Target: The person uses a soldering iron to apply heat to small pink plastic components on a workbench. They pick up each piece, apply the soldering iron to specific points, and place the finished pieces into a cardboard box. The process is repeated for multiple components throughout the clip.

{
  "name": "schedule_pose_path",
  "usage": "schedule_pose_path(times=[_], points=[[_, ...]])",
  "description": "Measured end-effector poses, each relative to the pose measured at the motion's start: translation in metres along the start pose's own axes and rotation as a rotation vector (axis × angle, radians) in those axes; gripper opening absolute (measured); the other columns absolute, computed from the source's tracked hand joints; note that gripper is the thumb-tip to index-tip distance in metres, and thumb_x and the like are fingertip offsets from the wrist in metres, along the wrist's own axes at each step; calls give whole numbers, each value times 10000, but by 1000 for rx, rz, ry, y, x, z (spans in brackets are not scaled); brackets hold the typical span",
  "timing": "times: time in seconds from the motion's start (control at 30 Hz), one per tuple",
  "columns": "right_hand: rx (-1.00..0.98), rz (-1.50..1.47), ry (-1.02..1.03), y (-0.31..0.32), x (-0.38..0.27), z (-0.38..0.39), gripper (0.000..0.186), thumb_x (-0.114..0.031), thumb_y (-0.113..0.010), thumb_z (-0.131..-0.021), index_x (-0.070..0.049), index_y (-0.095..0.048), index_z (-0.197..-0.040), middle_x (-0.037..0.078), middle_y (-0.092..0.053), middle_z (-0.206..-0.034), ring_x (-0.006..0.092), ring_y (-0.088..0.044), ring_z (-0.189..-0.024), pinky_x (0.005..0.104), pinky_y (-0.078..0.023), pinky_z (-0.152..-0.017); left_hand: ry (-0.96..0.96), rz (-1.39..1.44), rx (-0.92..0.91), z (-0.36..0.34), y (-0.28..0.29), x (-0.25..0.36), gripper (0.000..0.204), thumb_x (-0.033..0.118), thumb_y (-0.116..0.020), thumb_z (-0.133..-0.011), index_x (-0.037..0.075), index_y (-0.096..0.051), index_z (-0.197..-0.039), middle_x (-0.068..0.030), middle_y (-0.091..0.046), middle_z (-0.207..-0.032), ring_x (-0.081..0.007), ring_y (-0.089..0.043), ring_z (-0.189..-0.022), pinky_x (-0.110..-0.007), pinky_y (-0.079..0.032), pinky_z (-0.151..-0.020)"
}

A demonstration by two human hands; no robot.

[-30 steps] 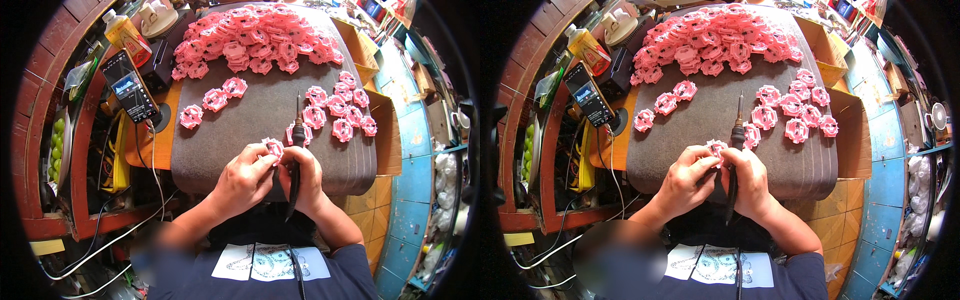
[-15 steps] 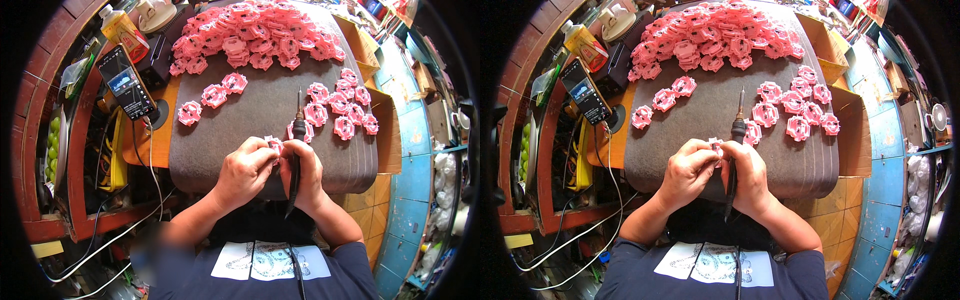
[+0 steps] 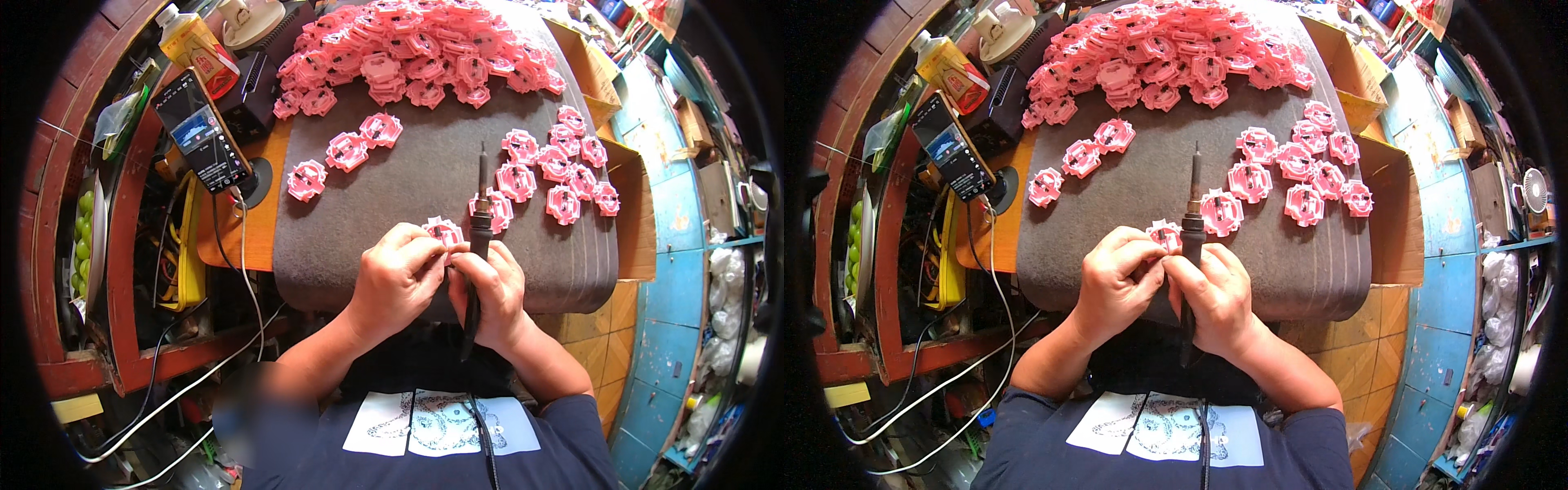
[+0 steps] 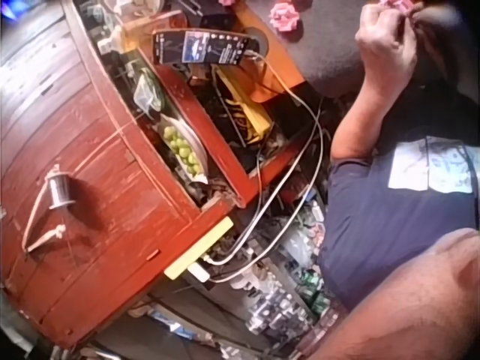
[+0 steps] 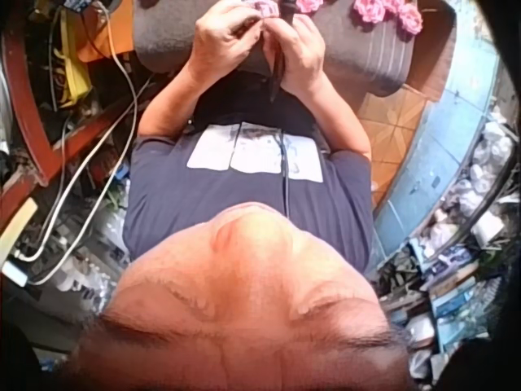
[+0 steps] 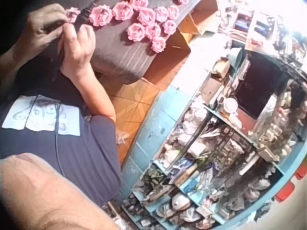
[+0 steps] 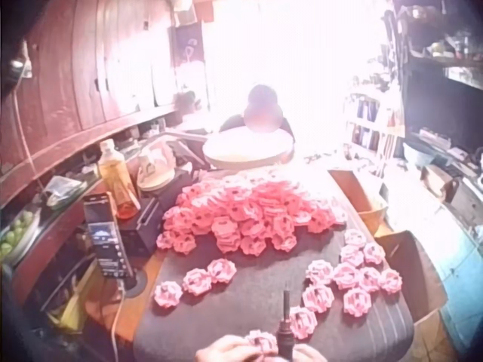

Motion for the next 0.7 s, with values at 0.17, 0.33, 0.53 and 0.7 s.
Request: schedule_pose_path(times=[0.17, 0.33, 0.53, 0.7], points=[[15, -20, -15, 2, 0, -3, 511, 62, -752, -783, -12, -617, -1270, 175, -694, -994, 387, -664, -796, 452, -551, -749, -20, -22, 0, -1, -1, 1, 125, -31, -778, -876, 3, -750, -993, -96, -682, -973, -129, -650, -670, -273, -518, -588], [47, -58, 7, 30, 0, 12, 416, -152, -718, -959, 37, -602, -1312, 194, -728, -990, 348, -691, -772, 454, -572, -726, 20, -16, -29, -1, -2, 0, 104, -39, -762, -874, -2, -724, -964, -91, -677, -967, -131, -649, -668, -280, -520, -588], [45, 55, -10, 53, -7, 25, 778, -570, -708, -979, 79, -556, -1380, 222, -675, -1046, 342, -672, -817, 443, -563, -717, -27, -60, -17, -2, -1, 1, 135, -34, -765, -852, 2, -727, -977, -105, -676, -957, -189, -675, -725, -307, -545, -637], [-49, -41, -22, 62, -26, 16, 354, -179, -757, -931, 71, -681, -1169, 167, -669, -868, 297, -645, -671, 400, -538, -603, -49, -65, -14, -1, -2, -1, 141, -43, -757, -851, 0, -728, -982, -115, -683, -965, -209, -689, -752, -313, -550, -652]])
Point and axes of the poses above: each hand's wrist, its own z-axis away from the middle knuckle, its own y-axis out of the back of the hand, x = y × z, the point moved 4 cm from there along -z, towards the middle knuckle
